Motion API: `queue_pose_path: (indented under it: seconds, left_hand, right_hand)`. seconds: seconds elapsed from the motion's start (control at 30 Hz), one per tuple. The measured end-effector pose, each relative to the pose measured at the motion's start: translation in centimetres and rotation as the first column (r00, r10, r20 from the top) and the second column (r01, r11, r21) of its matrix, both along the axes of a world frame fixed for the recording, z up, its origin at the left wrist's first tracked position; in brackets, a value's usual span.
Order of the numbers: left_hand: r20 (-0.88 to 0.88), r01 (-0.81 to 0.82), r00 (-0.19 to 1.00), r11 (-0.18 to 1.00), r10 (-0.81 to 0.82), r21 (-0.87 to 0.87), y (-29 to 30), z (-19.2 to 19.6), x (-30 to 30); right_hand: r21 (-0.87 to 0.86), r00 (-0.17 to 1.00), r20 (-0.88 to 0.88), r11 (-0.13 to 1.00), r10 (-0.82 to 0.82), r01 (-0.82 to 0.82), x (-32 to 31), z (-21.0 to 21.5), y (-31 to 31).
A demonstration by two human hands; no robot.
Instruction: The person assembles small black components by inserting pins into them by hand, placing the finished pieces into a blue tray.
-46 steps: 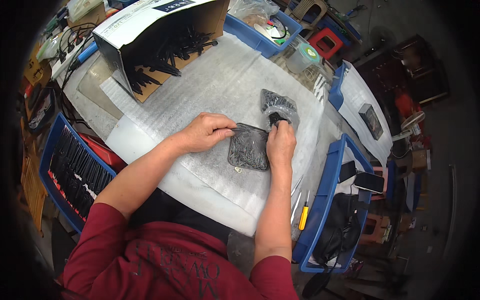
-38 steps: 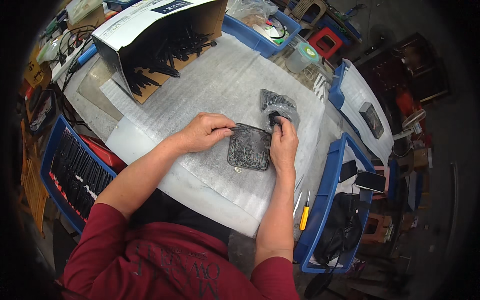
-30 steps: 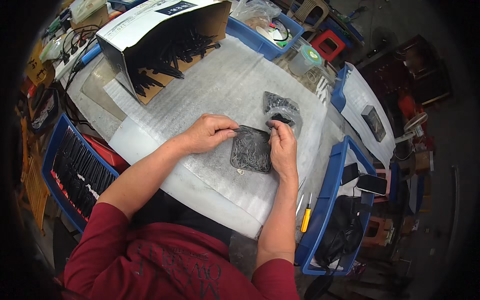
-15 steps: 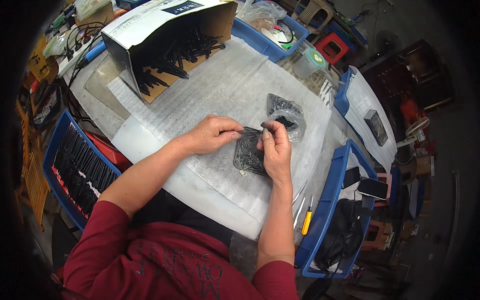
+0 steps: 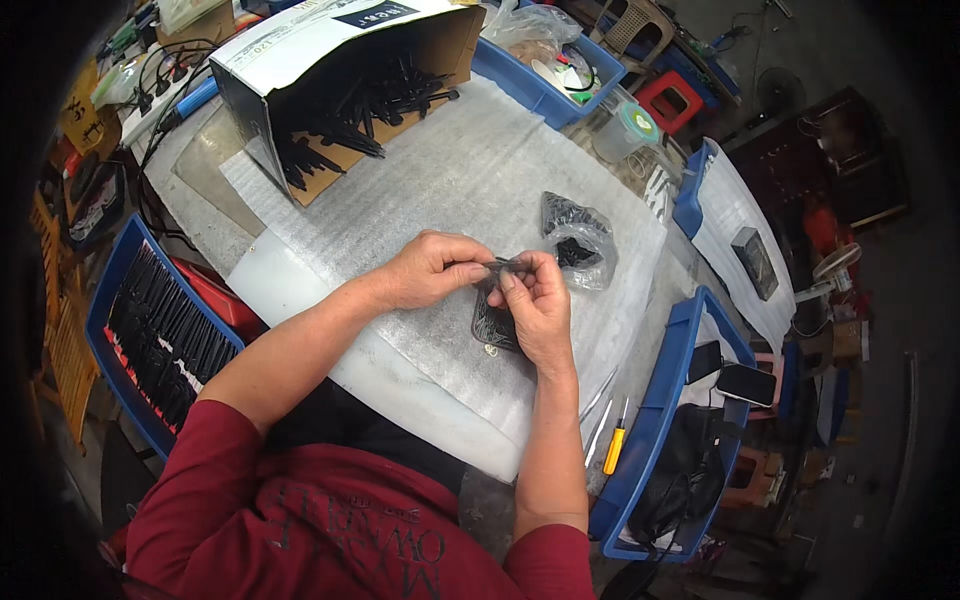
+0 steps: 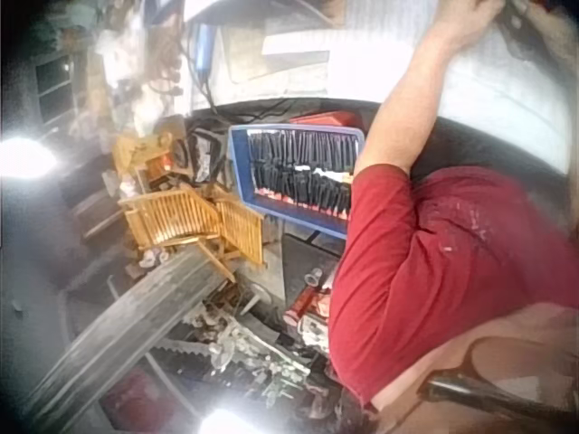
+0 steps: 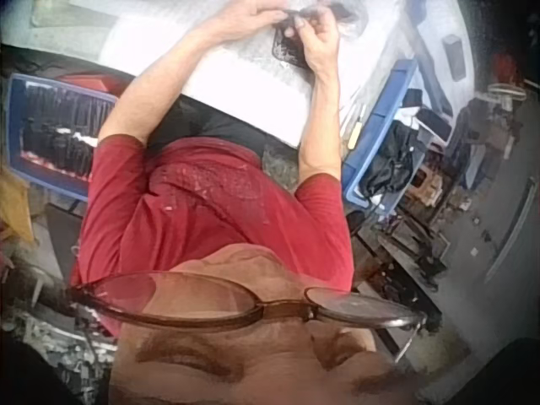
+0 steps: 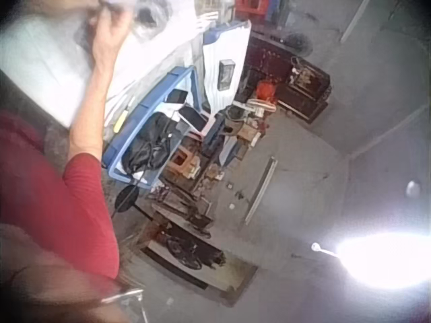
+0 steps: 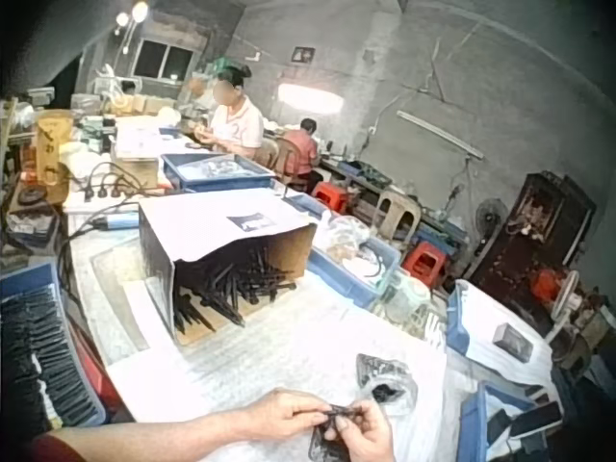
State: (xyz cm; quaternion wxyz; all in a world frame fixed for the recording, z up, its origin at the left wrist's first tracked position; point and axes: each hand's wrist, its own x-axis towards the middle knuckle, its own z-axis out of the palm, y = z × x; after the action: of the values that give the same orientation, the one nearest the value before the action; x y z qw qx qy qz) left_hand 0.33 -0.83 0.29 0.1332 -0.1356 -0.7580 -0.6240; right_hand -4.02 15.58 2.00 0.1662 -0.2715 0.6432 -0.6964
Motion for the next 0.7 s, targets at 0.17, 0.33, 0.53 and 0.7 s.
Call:
queue_pose_path:
  seconds: [0.17, 0.33, 0.53, 0.7]
  left_hand:
    - [-0.012, -0.009, 1.0, 1.0, 0.009, 0.016, 0.1, -0.23, -0.12]
    - [-0.002, -0.001, 1.0, 1.0, 0.001, -0.007, -0.02, -0.14, -0.1]
    - [0.029, 0.005, 1.0, 1.0, -0.005, -0.007, -0.07, 0.07, -0.03]
    - [-0.007, -0.022, 1.0, 0.999, 0.023, 0.023, 0.05, -0.15, -0.12]
  right_hand:
    - [-0.019, 1.0, -0.018, 1.0, -0.015, 0.014, -0.08, -0.08, 0.08]
    - [-0.019, 0.997, -0.042, 0.998, -0.061, 0.06, -0.03, -0.17, -0.02]
    - [0.003, 1.0, 0.0, 1.0, -0.005, 0.005, 0.01, -0.33, -0.02]
    - [0.03, 1.0, 0.012, 0.999, -0.028, 0.028, 0.1, 0.39, -0.02]
